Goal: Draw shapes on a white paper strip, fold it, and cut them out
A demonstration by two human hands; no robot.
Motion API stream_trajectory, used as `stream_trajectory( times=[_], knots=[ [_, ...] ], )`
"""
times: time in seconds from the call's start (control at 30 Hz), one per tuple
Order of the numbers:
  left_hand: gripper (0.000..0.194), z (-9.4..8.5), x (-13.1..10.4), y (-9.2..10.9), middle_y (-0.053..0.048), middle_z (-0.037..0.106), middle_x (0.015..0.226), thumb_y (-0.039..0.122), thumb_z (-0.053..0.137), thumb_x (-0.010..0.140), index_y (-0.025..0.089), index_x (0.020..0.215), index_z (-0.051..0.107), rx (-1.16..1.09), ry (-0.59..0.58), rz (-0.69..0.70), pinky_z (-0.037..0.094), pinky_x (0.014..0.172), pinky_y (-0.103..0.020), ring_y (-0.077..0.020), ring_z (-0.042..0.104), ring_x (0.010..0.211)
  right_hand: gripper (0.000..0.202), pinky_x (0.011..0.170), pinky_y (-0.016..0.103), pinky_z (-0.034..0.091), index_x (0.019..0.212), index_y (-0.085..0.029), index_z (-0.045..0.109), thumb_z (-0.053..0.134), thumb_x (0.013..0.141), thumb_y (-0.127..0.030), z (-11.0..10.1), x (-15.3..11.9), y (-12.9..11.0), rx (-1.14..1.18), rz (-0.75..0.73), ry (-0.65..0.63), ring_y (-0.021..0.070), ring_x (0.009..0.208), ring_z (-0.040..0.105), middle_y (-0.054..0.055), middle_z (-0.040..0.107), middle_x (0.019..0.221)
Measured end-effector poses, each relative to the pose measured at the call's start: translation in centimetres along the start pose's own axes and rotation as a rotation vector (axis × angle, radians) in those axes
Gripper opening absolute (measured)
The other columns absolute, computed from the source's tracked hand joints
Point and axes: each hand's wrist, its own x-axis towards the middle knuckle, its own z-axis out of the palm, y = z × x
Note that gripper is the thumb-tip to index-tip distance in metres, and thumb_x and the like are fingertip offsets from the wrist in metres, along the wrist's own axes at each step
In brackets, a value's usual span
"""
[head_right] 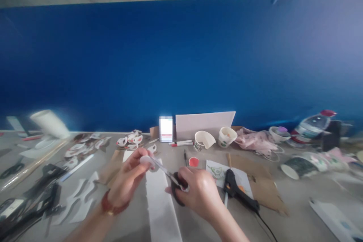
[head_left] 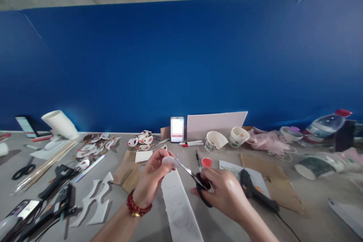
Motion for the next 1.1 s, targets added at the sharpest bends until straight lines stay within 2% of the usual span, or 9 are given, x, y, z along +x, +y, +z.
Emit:
stream_trajectory(
  times=[0.23, 0.33, 0.43, 0.5, 0.6, 0.87, 1.1],
  knots=[
    [0.017, 0.1, 0.2, 0.0, -0.003, 0.057, 0.087, 0.024, 0.071, 0.080, 0.018, 0.081, 0.055, 0.003, 0.016, -0.007, 0.042, 0.072, -0.025, -0.0142, 0.052, 0.076, 0.036, 0.048, 0.022, 0.027, 0.062, -0.021, 0.047, 0.069, 0.077, -0.045, 0.2, 0.1, 0.7, 0.019, 0.029, 0.028, 0.0112, 0.048, 0.044, -0.004, 0.054, 0.055],
    [0.016, 0.0, 0.2, -0.2, -0.003, 0.058, 0.089, 0.023, 0.071, 0.080, 0.020, 0.092, 0.060, 0.001, 0.065, -0.019, 0.043, 0.072, -0.025, -0.0141, 0.053, 0.078, 0.036, 0.048, 0.022, 0.028, 0.063, -0.022, 0.047, 0.071, 0.075, -0.045, 0.1, 0.1, 0.8, 0.017, 0.033, 0.017, 0.0113, 0.048, 0.045, -0.005, 0.053, 0.056],
    [0.028, -0.3, 0.1, -0.5, -0.004, 0.061, 0.093, 0.023, 0.071, 0.080, 0.021, 0.107, 0.064, 0.021, 0.114, -0.036, 0.043, 0.074, -0.024, -0.0144, 0.055, 0.080, 0.037, 0.049, 0.022, 0.029, 0.064, -0.022, 0.047, 0.072, 0.073, -0.048, -0.1, 0.0, 0.7, -0.003, 0.034, 0.014, 0.0118, 0.049, 0.046, -0.005, 0.053, 0.056],
    [0.028, -0.6, 0.0, -0.6, -0.005, 0.063, 0.092, 0.024, 0.071, 0.080, 0.020, 0.107, 0.067, 0.051, 0.117, -0.036, 0.044, 0.073, -0.024, -0.0145, 0.056, 0.080, 0.038, 0.049, 0.022, 0.028, 0.063, -0.022, 0.047, 0.072, 0.073, -0.049, -0.2, 0.0, 0.7, -0.021, 0.035, 0.011, 0.0119, 0.049, 0.046, -0.004, 0.054, 0.057],
    [0.022, -0.9, -0.1, -0.6, -0.004, 0.065, 0.088, 0.027, 0.071, 0.081, 0.019, 0.101, 0.070, 0.108, 0.107, -0.028, 0.044, 0.072, -0.024, -0.0149, 0.057, 0.078, 0.039, 0.050, 0.023, 0.028, 0.063, -0.022, 0.046, 0.071, 0.074, -0.049, -0.5, 0.0, 0.7, -0.036, 0.031, -0.007, 0.0123, 0.050, 0.046, -0.004, 0.055, 0.057],
    [0.017, -0.6, 0.0, 0.0, -0.005, 0.064, 0.095, 0.030, 0.068, 0.084, 0.019, 0.097, 0.070, 0.284, 0.054, 0.021, 0.044, 0.074, -0.025, -0.0172, 0.056, 0.084, 0.037, 0.050, 0.024, 0.026, 0.062, -0.021, 0.049, 0.070, 0.076, -0.048, -1.0, -0.1, 0.6, -0.094, -0.048, -0.023, 0.0125, 0.050, 0.047, -0.002, 0.056, 0.058],
    [0.017, -1.0, 0.2, 0.6, -0.006, 0.062, 0.096, 0.032, 0.067, 0.086, 0.018, 0.096, 0.069, 0.392, -0.060, 0.026, 0.043, 0.068, -0.024, -0.0164, 0.055, 0.082, 0.036, 0.051, 0.025, 0.024, 0.065, -0.020, 0.050, 0.068, 0.079, -0.048, -1.2, -0.4, 1.3, -0.161, -0.106, -0.008, 0.0129, 0.053, 0.051, -0.003, 0.056, 0.059]
  ],
)
